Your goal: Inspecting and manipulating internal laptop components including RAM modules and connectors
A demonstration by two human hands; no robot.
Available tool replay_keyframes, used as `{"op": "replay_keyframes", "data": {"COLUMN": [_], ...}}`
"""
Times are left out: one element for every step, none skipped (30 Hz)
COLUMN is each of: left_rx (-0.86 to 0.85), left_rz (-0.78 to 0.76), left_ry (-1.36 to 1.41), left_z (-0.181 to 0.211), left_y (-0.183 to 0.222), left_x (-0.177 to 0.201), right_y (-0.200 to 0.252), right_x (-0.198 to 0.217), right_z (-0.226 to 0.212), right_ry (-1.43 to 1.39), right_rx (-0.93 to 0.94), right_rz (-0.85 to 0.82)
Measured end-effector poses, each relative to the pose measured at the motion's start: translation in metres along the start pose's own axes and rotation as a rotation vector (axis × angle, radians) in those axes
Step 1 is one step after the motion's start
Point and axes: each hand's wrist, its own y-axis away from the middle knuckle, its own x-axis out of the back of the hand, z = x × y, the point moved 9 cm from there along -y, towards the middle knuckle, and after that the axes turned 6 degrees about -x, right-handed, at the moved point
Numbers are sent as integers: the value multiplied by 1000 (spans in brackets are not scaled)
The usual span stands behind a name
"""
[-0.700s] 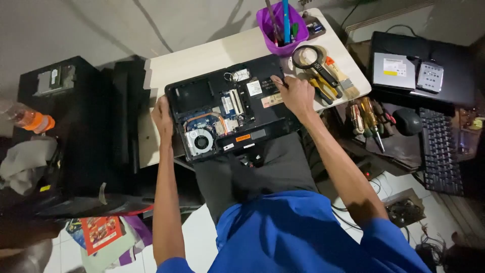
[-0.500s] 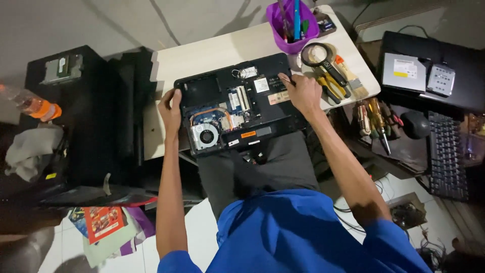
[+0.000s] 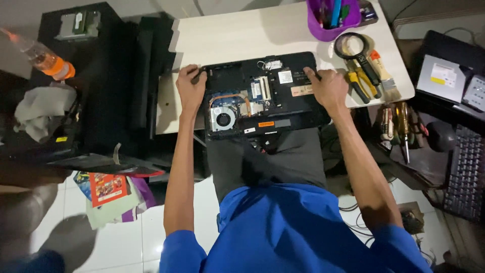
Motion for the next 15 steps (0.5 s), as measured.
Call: {"op": "replay_keyframes", "data": {"left_rx": [8, -32, -72, -68, -105, -144, -142, -145, -147, -145, -175, -207, -207, -268, -330], "left_rz": [2, 15, 27, 26, 20, 14, 12, 17, 22, 19, 28, 38, 36, -10, -56], "left_ry": [-3, -31, -58, -60, -98, -137, -141, -114, -87, -88, -33, 21, 20, -2, -24], "left_z": [-4, -3, -2, -4, -2, 1, 9, 18, 27, 33, 42, 51, 63, 80, 97], "left_y": [0, -2, -4, -4, -5, -6, -4, -2, -1, 0, 2, 1, 1, 4, 7], "left_x": [0, 0, 0, 0, 0, -1, 2, 4, 6, 6, 7, 9, 7, 2, -3], "right_y": [1, 1, 1, 2, 2, 2, 5, 8, 11, 12, 14, 16, 13, 14, 17], "right_x": [-1, -1, -1, 1, 2, 4, 16, 29, 42, 49, 52, 55, 57, 52, 49], "right_z": [0, 0, -1, -2, -4, -6, -14, -25, -36, -41, -51, -63, -65, -74, -83], "right_ry": [1, 28, 56, 56, 56, 55, 53, 20, -14, -14, -78, -145, -146, -208, -271], "right_rx": [1, 12, 24, 22, 33, 43, 41, 76, 111, 108, 148, 191, 189, 264, 339], "right_rz": [-9, -4, 2, -3, -2, 0, -4, 2, 8, 6, -54, -112, -113, -198, -283]}}
